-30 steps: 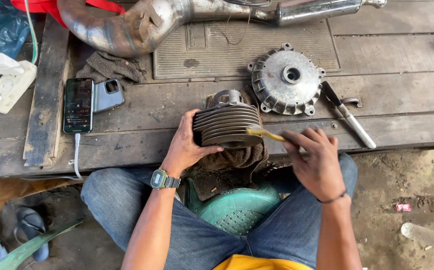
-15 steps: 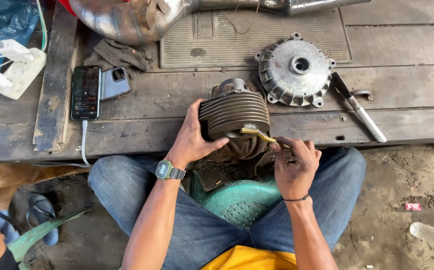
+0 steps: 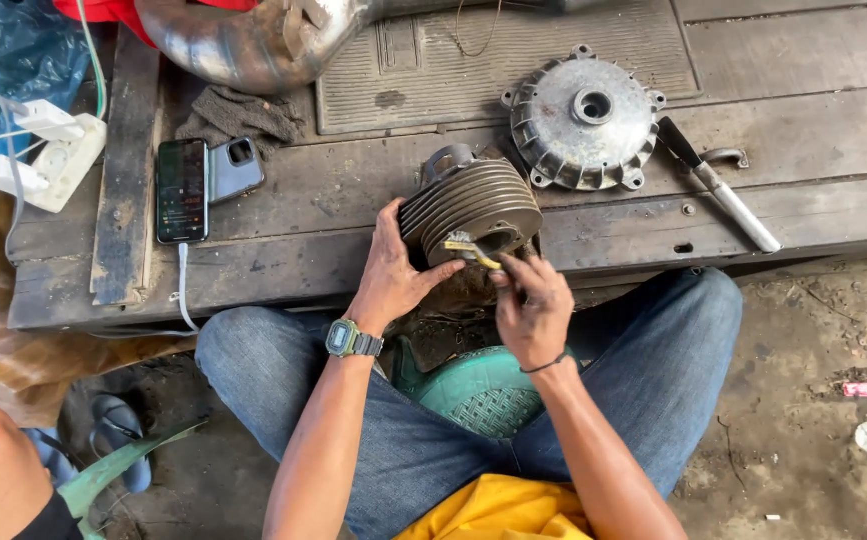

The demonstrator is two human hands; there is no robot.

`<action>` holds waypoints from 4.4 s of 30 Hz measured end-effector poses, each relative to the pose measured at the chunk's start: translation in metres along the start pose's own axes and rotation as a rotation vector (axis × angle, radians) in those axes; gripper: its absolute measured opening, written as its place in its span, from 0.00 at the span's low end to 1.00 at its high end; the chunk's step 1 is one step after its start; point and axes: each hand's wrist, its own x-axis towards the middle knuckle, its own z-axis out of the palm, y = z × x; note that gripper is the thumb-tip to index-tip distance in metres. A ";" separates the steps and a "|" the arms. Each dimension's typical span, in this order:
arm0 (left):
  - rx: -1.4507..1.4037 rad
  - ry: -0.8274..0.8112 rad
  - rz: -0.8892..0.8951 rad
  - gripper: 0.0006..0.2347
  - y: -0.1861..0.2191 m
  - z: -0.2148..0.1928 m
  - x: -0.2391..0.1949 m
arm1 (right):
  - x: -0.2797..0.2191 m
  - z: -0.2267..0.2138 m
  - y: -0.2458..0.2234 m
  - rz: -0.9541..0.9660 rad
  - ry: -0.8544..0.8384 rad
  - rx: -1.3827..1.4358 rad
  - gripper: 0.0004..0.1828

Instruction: Cleaning the cooling fins of a motorcycle engine cylinder using a small brush

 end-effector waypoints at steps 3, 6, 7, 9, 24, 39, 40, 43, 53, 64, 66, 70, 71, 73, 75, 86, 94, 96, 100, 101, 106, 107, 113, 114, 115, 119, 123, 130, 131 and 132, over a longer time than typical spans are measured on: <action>-0.052 0.003 -0.054 0.47 0.003 -0.001 0.003 | 0.003 -0.005 0.013 0.065 0.085 0.178 0.05; -0.066 -0.016 -0.102 0.48 0.015 -0.004 0.008 | 0.001 -0.005 0.003 0.227 0.048 0.133 0.07; -0.085 -0.020 -0.138 0.48 0.018 -0.007 0.008 | 0.001 -0.003 -0.011 0.258 -0.071 0.080 0.08; -0.099 -0.022 -0.171 0.48 0.022 -0.009 0.008 | -0.001 0.003 -0.011 0.287 -0.187 0.032 0.09; -0.173 0.031 -0.336 0.51 0.032 -0.008 0.007 | 0.032 -0.008 -0.026 0.009 -0.241 0.082 0.32; 0.357 -0.039 -0.098 0.34 0.071 -0.057 -0.131 | 0.021 0.008 0.011 -0.164 -0.015 0.205 0.29; 0.456 0.010 0.026 0.29 0.070 -0.062 -0.148 | 0.015 0.008 0.004 -0.183 -0.088 0.122 0.25; 0.489 0.180 0.160 0.19 0.054 -0.069 -0.190 | 0.012 0.012 0.011 -0.150 -0.072 0.113 0.22; 0.471 0.504 0.151 0.04 0.034 -0.033 -0.213 | 0.000 0.020 0.024 -0.051 -0.030 0.123 0.25; 0.494 0.472 0.141 0.05 0.033 -0.033 -0.214 | 0.007 0.013 -0.008 -0.028 -0.166 0.100 0.22; 0.513 0.457 0.145 0.05 0.037 -0.036 -0.210 | 0.008 0.015 -0.004 -0.105 -0.212 0.018 0.20; 0.498 0.455 0.132 0.05 0.040 -0.035 -0.213 | 0.009 0.018 0.014 0.034 -0.094 0.242 0.22; 0.510 0.450 0.126 0.05 0.041 -0.036 -0.212 | 0.009 0.019 0.015 0.040 -0.121 0.250 0.22; 0.524 0.439 0.121 0.05 0.041 -0.035 -0.210 | 0.011 0.006 -0.002 0.015 -0.197 0.174 0.22; 0.542 0.433 0.107 0.04 0.041 -0.035 -0.210 | 0.014 0.004 -0.004 -0.013 -0.280 0.104 0.22; 0.534 0.432 0.087 0.04 0.041 -0.036 -0.211 | 0.021 0.005 0.008 -0.033 0.022 0.145 0.21; 0.541 0.425 0.055 0.04 0.042 -0.034 -0.212 | 0.022 0.007 0.008 0.016 -0.075 0.223 0.23; 0.541 0.432 0.055 0.03 0.041 -0.034 -0.210 | 0.021 0.008 0.006 0.030 -0.011 0.253 0.23; 0.553 0.401 0.050 0.03 0.040 -0.036 -0.209 | 0.011 0.019 0.011 -0.025 -0.168 0.172 0.22; 0.544 0.412 0.055 0.03 0.040 -0.035 -0.211 | 0.013 0.024 0.016 0.045 -0.082 0.346 0.24; 0.560 0.415 0.052 0.03 0.039 -0.036 -0.211 | 0.005 0.024 0.006 0.017 -0.092 0.234 0.22; 0.566 0.416 0.054 0.03 0.039 -0.035 -0.210 | 0.003 0.019 -0.001 -0.064 -0.153 0.096 0.20; 0.558 0.423 0.057 0.03 0.041 -0.034 -0.210 | 0.002 0.022 -0.007 0.025 -0.185 0.194 0.25; 0.557 0.420 0.059 0.03 0.041 -0.035 -0.210 | 0.003 0.021 -0.005 0.027 -0.183 0.193 0.25; 0.551 0.419 0.059 0.03 0.041 -0.035 -0.210 | 0.005 0.019 -0.002 0.004 -0.175 0.168 0.25; 0.554 0.425 0.068 0.03 0.038 -0.035 -0.209 | 0.021 0.017 0.015 0.038 -0.054 0.168 0.22; 0.555 0.423 0.055 0.04 0.033 -0.035 -0.211 | 0.013 0.012 0.004 -0.040 -0.319 -0.033 0.20; 0.556 0.416 0.065 0.04 0.035 -0.037 -0.213 | 0.018 0.004 0.003 -0.082 -0.242 0.064 0.24; 0.556 0.409 0.066 0.04 0.034 -0.035 -0.213 | 0.018 -0.005 -0.005 -0.112 -0.350 -0.082 0.22; 0.556 0.411 0.068 0.04 0.035 -0.037 -0.210 | 0.024 -0.002 0.002 -0.114 -0.348 -0.082 0.22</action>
